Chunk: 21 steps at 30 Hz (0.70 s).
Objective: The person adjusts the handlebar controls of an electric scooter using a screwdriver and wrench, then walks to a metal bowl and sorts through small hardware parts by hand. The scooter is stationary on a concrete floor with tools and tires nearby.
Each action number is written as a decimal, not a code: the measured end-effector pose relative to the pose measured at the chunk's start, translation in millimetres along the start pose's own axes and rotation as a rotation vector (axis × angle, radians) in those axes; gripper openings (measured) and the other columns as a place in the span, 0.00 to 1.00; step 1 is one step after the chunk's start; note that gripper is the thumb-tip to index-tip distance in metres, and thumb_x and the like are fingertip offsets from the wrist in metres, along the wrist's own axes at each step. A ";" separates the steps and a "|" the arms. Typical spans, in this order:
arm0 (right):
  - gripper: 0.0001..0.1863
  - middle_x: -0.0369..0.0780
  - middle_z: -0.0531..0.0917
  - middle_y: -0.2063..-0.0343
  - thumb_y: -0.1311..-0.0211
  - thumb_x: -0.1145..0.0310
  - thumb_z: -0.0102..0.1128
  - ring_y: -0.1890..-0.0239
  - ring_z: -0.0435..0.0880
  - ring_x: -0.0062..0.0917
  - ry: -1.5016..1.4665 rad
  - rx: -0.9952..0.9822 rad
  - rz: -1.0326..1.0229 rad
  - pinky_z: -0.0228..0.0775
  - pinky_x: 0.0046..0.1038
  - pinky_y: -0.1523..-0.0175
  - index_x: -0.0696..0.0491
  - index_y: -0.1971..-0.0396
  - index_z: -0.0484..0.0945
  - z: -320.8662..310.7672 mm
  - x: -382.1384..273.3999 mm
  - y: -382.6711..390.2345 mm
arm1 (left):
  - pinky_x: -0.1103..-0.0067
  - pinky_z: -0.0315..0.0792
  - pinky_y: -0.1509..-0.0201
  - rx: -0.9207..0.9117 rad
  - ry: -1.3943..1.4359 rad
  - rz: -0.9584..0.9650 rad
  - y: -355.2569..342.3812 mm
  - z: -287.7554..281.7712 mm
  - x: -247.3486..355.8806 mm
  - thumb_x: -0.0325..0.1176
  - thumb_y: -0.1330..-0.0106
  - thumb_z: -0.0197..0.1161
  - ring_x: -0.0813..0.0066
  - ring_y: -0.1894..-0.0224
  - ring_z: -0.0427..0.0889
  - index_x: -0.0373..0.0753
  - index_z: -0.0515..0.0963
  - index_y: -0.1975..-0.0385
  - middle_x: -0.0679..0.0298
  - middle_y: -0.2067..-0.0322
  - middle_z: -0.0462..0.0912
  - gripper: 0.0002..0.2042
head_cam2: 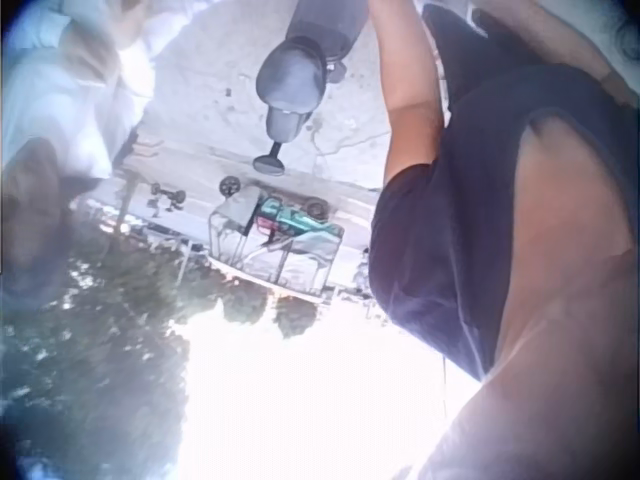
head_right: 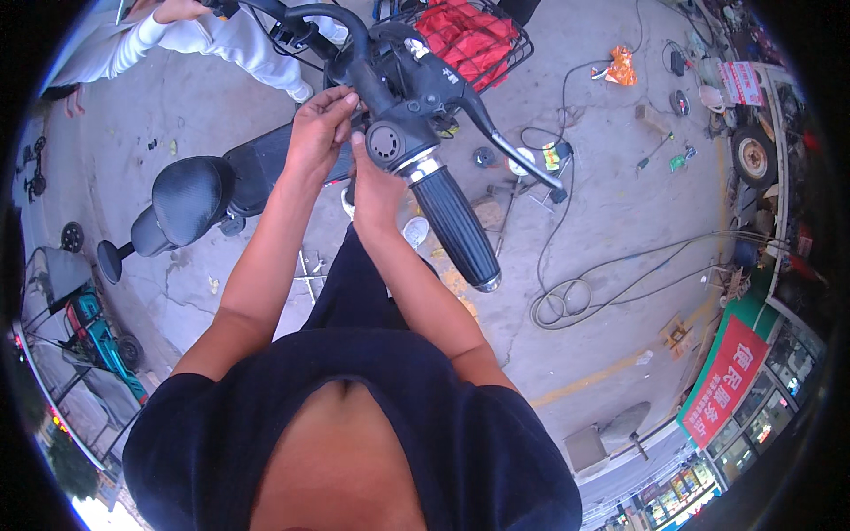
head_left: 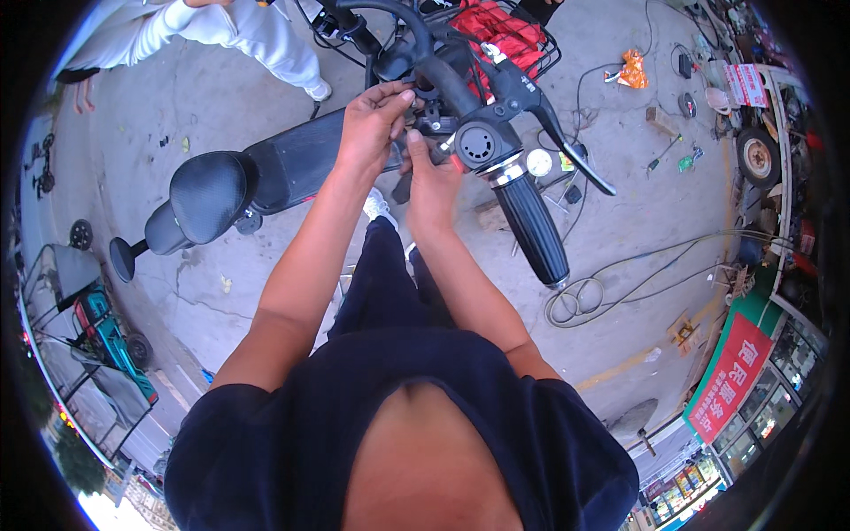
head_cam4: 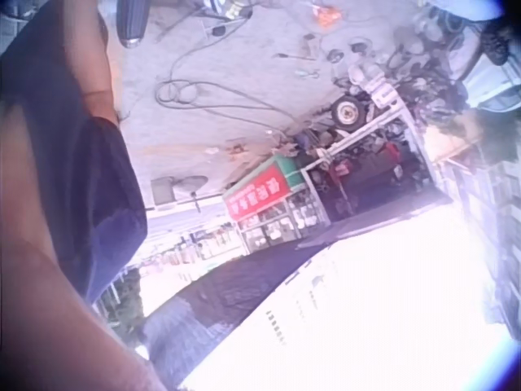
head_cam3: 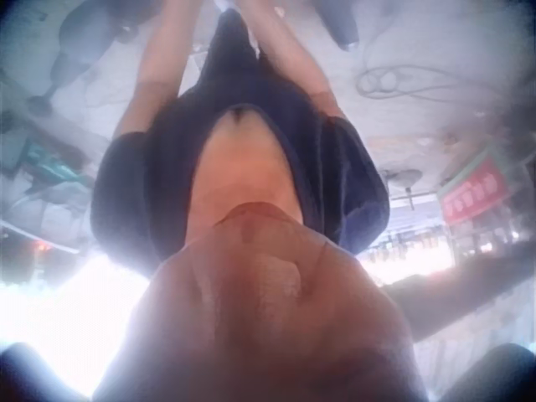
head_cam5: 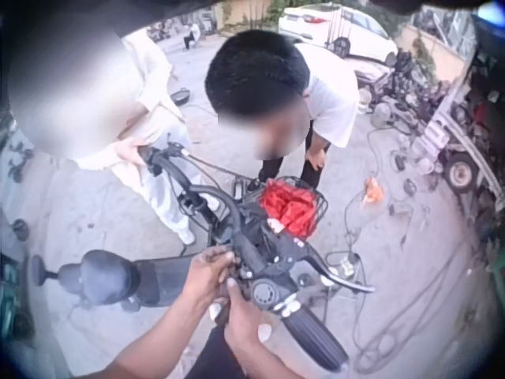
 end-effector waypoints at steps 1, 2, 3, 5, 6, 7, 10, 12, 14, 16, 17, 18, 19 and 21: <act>0.08 0.33 0.75 0.78 0.40 0.67 0.63 0.79 0.70 0.16 -0.158 -0.008 0.110 0.65 0.20 0.72 0.55 0.71 0.75 4.9 4.6 0.5 | 0.88 0.57 0.82 0.005 -0.004 -0.013 0.3 -0.2 2.4 0.25 0.40 0.62 0.87 0.85 0.61 0.25 0.72 0.56 0.54 0.68 0.82 0.14; 0.08 0.33 0.75 0.77 0.40 0.68 0.63 0.78 0.70 0.16 -0.217 -0.016 0.107 0.65 0.20 0.72 0.55 0.71 0.75 8.0 8.1 2.1 | 0.88 0.57 0.82 -0.002 -0.010 -0.042 0.4 -0.9 5.1 0.25 0.40 0.62 0.86 0.85 0.61 0.25 0.72 0.57 0.54 0.68 0.82 0.14; 0.08 0.32 0.75 0.77 0.40 0.68 0.63 0.78 0.70 0.16 -0.274 -0.026 0.102 0.65 0.21 0.72 0.56 0.71 0.75 10.8 10.1 3.7 | 0.87 0.57 0.82 -0.008 -0.014 -0.068 0.6 -0.8 8.9 0.25 0.41 0.62 0.86 0.85 0.61 0.26 0.73 0.58 0.53 0.68 0.82 0.13; 0.08 0.32 0.74 0.77 0.40 0.67 0.63 0.77 0.70 0.16 -0.362 -0.031 0.110 0.65 0.22 0.72 0.55 0.69 0.75 16.8 9.2 3.3 | 0.86 0.56 0.83 -0.045 -0.060 -0.118 -1.3 -1.2 16.5 0.25 0.41 0.62 0.86 0.87 0.59 0.27 0.73 0.61 0.56 0.71 0.80 0.11; 0.08 0.32 0.74 0.77 0.40 0.67 0.63 0.77 0.69 0.16 -0.402 -0.018 0.103 0.65 0.21 0.72 0.54 0.69 0.75 19.8 9.2 -0.3 | 0.86 0.55 0.83 -0.079 -0.102 -0.137 -5.2 -2.2 22.1 0.26 0.40 0.62 0.87 0.87 0.58 0.29 0.72 0.62 0.59 0.74 0.79 0.10; 0.08 0.31 0.73 0.77 0.40 0.67 0.63 0.76 0.69 0.16 -0.444 -0.004 0.096 0.64 0.21 0.72 0.54 0.68 0.75 22.0 8.8 -4.5 | 0.85 0.53 0.84 -0.115 -0.146 -0.157 -8.8 -3.0 25.9 0.26 0.39 0.61 0.87 0.88 0.57 0.30 0.72 0.64 0.62 0.77 0.77 0.08; 0.08 0.30 0.72 0.78 0.41 0.66 0.63 0.75 0.68 0.15 -0.635 0.012 0.177 0.63 0.21 0.71 0.52 0.66 0.76 25.8 11.3 -21.4 | 0.85 0.54 0.85 -0.145 -0.241 -0.213 -9.8 -2.1 28.1 0.27 0.40 0.62 0.86 0.89 0.57 0.33 0.72 0.66 0.68 0.85 0.70 0.07; 0.08 0.30 0.72 0.77 0.41 0.66 0.64 0.75 0.68 0.15 -0.768 0.001 0.180 0.62 0.20 0.70 0.51 0.65 0.76 31.0 14.3 -27.3 | 0.83 0.59 0.84 -0.136 -0.215 -0.246 -7.3 0.5 30.7 0.27 0.40 0.63 0.85 0.89 0.61 0.32 0.72 0.65 0.70 0.88 0.66 0.09; 0.08 0.32 0.74 0.78 0.43 0.68 0.65 0.76 0.69 0.17 -0.730 0.092 0.132 0.63 0.20 0.70 0.53 0.66 0.76 37.2 17.2 -31.1 | 0.83 0.65 0.84 -0.168 -0.176 -0.244 -15.3 -3.8 28.4 0.25 0.41 0.63 0.83 0.88 0.65 0.29 0.71 0.64 0.66 0.85 0.69 0.10; 0.08 0.33 0.75 0.79 0.44 0.71 0.66 0.77 0.70 0.18 -0.690 0.164 0.069 0.63 0.20 0.70 0.54 0.68 0.77 41.6 24.0 -36.5 | 0.82 0.64 0.84 -0.160 -0.169 -0.235 -15.0 0.1 26.8 0.25 0.41 0.63 0.82 0.88 0.64 0.29 0.70 0.63 0.67 0.86 0.69 0.11; 0.07 0.33 0.75 0.79 0.45 0.72 0.66 0.77 0.70 0.18 -0.698 0.178 0.040 0.63 0.20 0.70 0.55 0.69 0.77 42.3 25.3 -37.4 | 0.82 0.64 0.84 -0.155 -0.164 -0.231 -15.3 1.4 26.2 0.25 0.41 0.63 0.82 0.88 0.64 0.29 0.70 0.63 0.67 0.87 0.68 0.11; 0.07 0.33 0.75 0.79 0.45 0.73 0.67 0.77 0.70 0.18 -0.706 0.188 0.018 0.63 0.20 0.70 0.55 0.70 0.77 43.8 24.3 -35.6 | 0.82 0.64 0.84 -0.169 -0.168 -0.228 -16.3 0.2 26.4 0.25 0.41 0.64 0.82 0.89 0.64 0.29 0.70 0.64 0.67 0.87 0.68 0.11; 0.06 0.34 0.76 0.79 0.46 0.73 0.67 0.78 0.71 0.19 -0.713 0.198 -0.004 0.64 0.20 0.70 0.55 0.71 0.77 45.4 23.0 -34.1 | 0.81 0.64 0.84 -0.181 -0.170 -0.224 -17.6 -1.3 26.6 0.25 0.41 0.64 0.82 0.89 0.64 0.29 0.70 0.64 0.67 0.87 0.68 0.10; 0.06 0.34 0.76 0.78 0.46 0.74 0.67 0.77 0.71 0.18 -0.694 0.227 -0.104 0.64 0.20 0.70 0.56 0.72 0.77 51.2 18.2 -31.8 | 0.81 0.63 0.83 -0.213 -0.195 -0.232 -19.6 -3.5 28.7 0.25 0.41 0.64 0.82 0.89 0.63 0.30 0.71 0.66 0.67 0.87 0.68 0.10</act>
Point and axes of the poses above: each hand's wrist, its own y-axis away from the middle knuckle, its own z-axis out of the palm, x = y × z, the point moved 1 cm from there along -y, towards the middle knuckle
